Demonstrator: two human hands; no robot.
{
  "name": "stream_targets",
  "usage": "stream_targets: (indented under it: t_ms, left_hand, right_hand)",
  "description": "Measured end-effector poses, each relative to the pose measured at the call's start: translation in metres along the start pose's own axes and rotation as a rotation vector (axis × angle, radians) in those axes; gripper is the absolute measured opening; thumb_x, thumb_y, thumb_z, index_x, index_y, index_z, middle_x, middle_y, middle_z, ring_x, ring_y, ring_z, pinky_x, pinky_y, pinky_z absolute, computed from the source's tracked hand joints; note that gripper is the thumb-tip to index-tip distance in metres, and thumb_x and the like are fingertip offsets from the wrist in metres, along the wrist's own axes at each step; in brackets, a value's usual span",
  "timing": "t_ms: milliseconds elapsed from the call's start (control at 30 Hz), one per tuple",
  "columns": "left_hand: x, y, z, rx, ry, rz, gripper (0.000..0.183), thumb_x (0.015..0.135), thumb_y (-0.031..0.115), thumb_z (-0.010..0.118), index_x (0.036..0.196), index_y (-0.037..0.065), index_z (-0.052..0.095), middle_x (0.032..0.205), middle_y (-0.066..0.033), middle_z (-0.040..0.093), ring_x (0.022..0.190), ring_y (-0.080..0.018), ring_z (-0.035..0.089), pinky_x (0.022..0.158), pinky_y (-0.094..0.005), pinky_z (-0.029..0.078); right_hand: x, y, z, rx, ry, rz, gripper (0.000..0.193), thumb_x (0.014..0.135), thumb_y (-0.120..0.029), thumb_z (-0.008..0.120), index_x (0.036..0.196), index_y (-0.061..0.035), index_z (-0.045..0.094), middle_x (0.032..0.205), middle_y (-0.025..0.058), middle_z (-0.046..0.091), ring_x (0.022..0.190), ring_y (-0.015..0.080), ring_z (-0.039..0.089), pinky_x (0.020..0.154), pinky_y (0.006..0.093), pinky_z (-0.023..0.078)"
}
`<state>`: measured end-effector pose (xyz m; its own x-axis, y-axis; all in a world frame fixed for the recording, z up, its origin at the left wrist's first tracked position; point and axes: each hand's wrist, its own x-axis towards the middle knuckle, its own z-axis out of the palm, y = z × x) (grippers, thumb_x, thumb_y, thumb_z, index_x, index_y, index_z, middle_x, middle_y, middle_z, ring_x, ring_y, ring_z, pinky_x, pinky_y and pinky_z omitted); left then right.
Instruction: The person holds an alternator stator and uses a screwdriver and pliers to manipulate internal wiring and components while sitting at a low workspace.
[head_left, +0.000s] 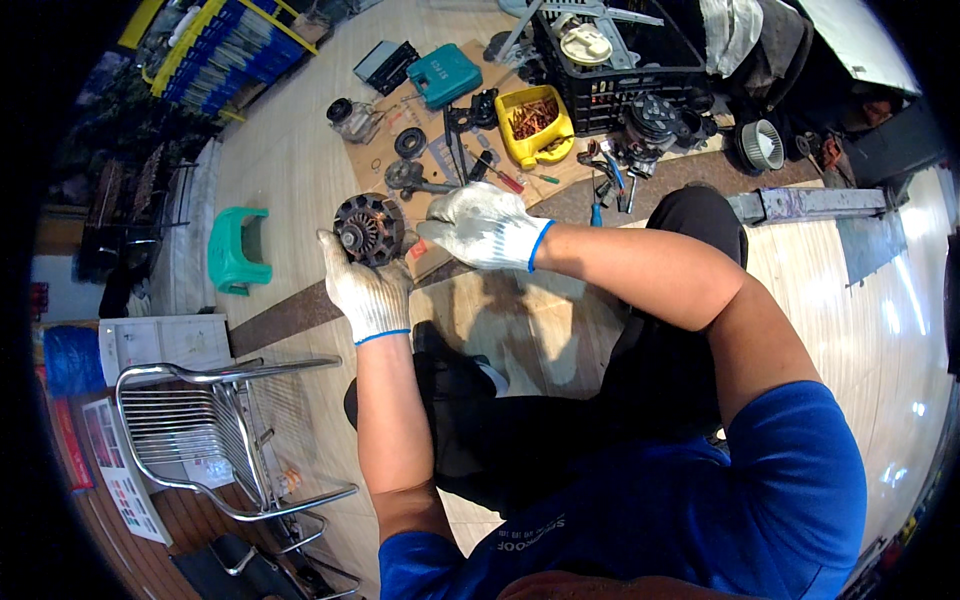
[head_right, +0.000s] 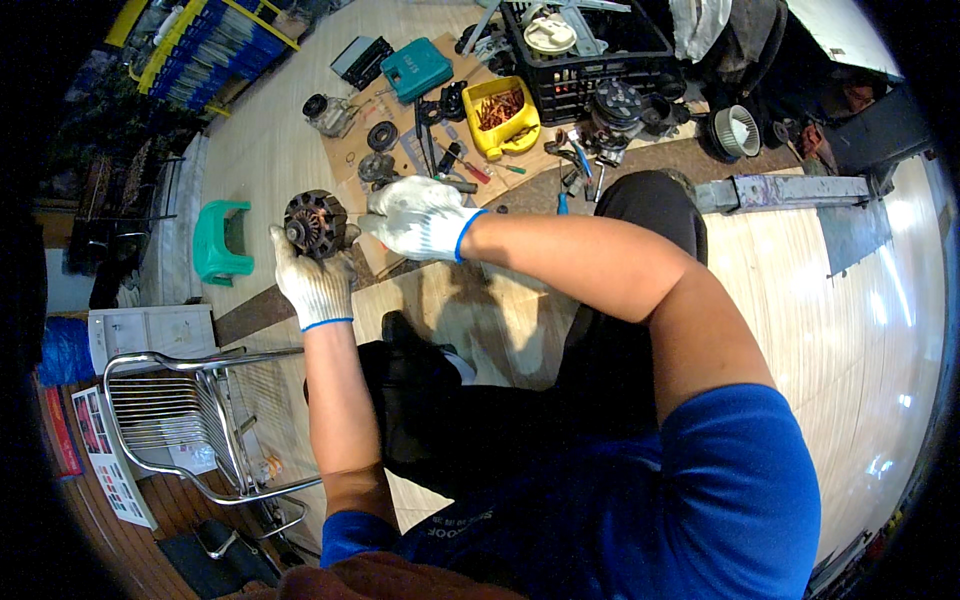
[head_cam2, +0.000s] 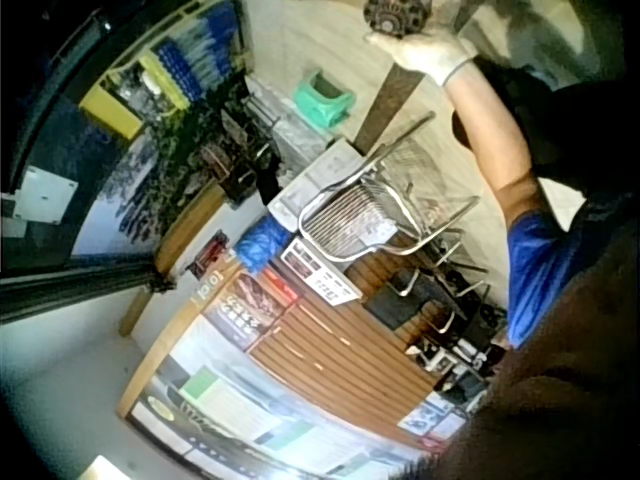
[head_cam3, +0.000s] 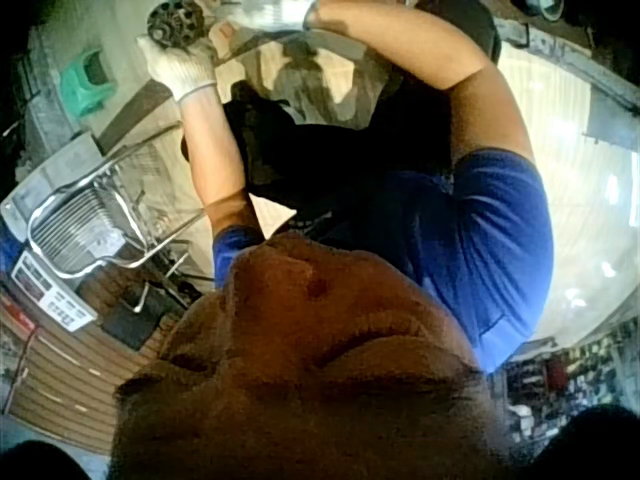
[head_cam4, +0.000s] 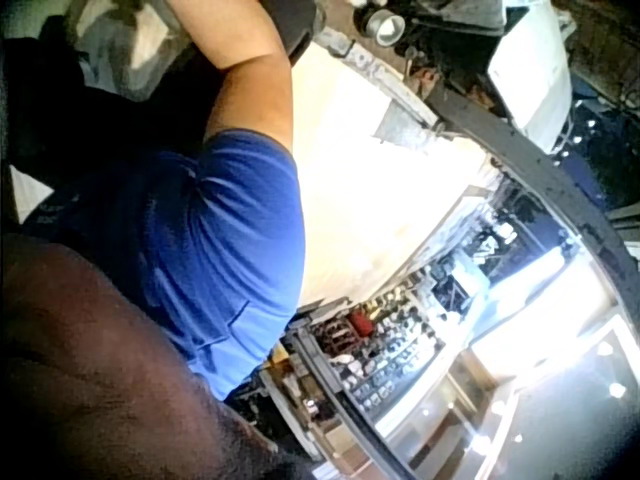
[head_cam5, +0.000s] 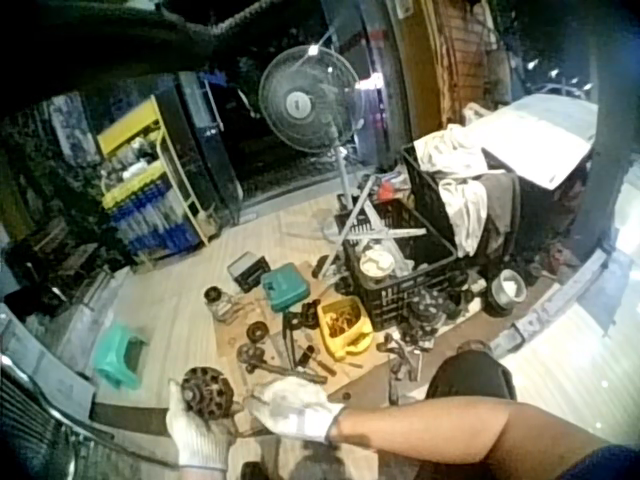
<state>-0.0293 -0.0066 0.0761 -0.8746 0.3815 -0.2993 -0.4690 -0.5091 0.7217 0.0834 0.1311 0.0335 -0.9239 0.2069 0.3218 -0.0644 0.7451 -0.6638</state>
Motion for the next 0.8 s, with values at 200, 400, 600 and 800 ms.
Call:
stream_targets:
  t_ms: [200,400,600,800]
  left_hand:
    - [0.008,-0.003,-0.008,0.046,-0.014,0.097,0.055,0.104,0.041,0.049,0.135,-0.005,0.048,0.131,-0.0171,0.058,0.117,-0.0324,0.061,0.102,-0.0506,0.05]
    - [0.012,0.0,-0.01,0.177,0.02,0.195,0.049,0.102,0.036,0.056,0.132,-0.003,0.051,0.125,-0.0158,0.062,0.108,-0.0294,0.066,0.089,-0.0463,0.058]
    - [0.008,0.014,-0.009,0.514,-0.106,0.296,0.042,0.102,0.036,0.057,0.119,-0.002,0.06,0.109,-0.0144,0.067,0.092,-0.0242,0.07,0.079,-0.0386,0.06]
    - [0.004,0.028,-0.012,0.556,-0.297,0.161,0.035,0.103,0.031,0.055,0.111,-0.002,0.062,0.1,-0.0132,0.069,0.085,-0.0222,0.071,0.075,-0.0364,0.06]
  right_hand:
    - [-0.007,-0.006,-0.009,0.014,-0.013,-0.002,0.036,0.094,-0.039,0.056,0.091,-0.0065,0.071,0.085,0.0225,0.069,0.082,0.0408,0.068,0.074,0.0481,0.054]
    - [-0.01,-0.005,-0.017,0.045,-0.093,-0.134,0.034,0.092,-0.04,0.058,0.092,-0.0089,0.071,0.086,0.0199,0.069,0.08,0.0384,0.067,0.072,0.0459,0.054]
    - [-0.017,-0.016,-0.044,0.26,-0.11,-0.017,0.03,0.091,-0.037,0.058,0.098,-0.0129,0.073,0.09,0.0179,0.07,0.083,0.0366,0.067,0.073,0.0438,0.053]
    - [-0.013,-0.001,-0.065,0.149,-0.086,0.08,0.03,0.094,-0.029,0.063,0.104,-0.003,0.073,0.094,0.0123,0.073,0.082,0.0157,0.07,0.075,0.0299,0.054]
